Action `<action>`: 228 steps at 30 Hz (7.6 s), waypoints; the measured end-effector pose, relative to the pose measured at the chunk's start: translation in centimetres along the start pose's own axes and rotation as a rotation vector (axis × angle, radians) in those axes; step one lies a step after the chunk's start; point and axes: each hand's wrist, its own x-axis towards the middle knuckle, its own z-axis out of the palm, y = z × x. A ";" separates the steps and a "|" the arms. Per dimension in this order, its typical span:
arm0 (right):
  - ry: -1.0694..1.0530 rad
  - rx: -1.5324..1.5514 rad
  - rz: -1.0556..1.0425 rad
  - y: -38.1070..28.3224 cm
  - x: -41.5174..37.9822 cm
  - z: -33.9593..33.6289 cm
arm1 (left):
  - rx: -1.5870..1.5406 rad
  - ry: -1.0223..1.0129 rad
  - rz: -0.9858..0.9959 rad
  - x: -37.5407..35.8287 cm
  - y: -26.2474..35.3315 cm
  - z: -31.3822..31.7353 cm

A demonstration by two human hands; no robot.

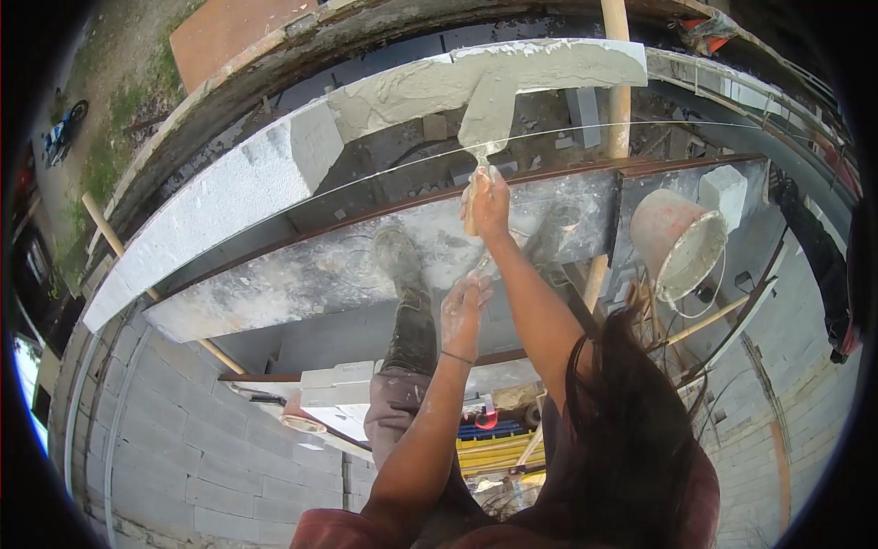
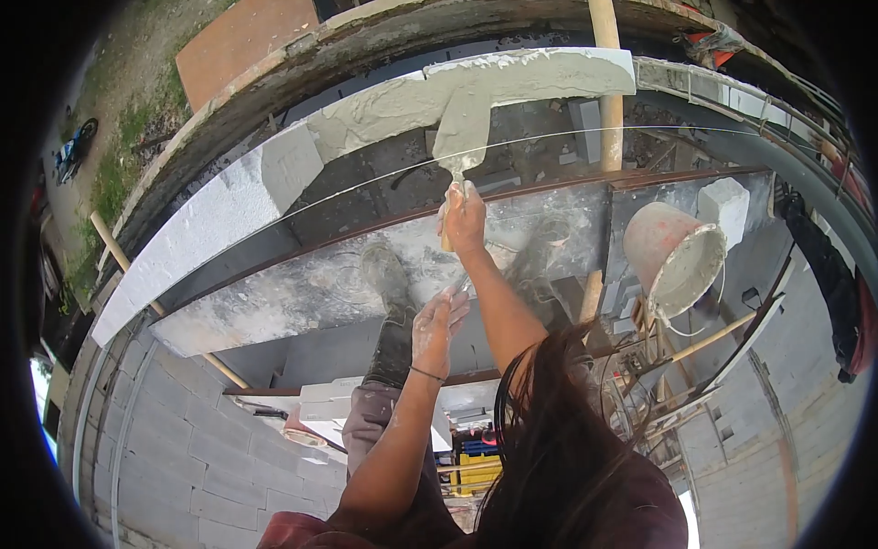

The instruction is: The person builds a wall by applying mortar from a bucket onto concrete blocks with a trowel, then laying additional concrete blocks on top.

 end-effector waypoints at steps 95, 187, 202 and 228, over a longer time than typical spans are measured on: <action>0.556 0.497 -0.016 -10.3 9.7 -8.6 | 0.506 0.054 0.065 5.3 1.4 4.6; 0.633 -1.380 0.297 -18.3 -22.8 -44.1 | 0.605 0.040 -0.004 1.9 -3.3 1.2; 0.498 -1.106 0.567 -11.4 -17.3 -46.8 | 1.439 0.030 0.372 -13.7 6.9 -5.2; 0.098 -0.882 0.474 -21.8 -22.0 -46.7 | 1.684 0.420 0.446 -20.2 -4.6 -10.2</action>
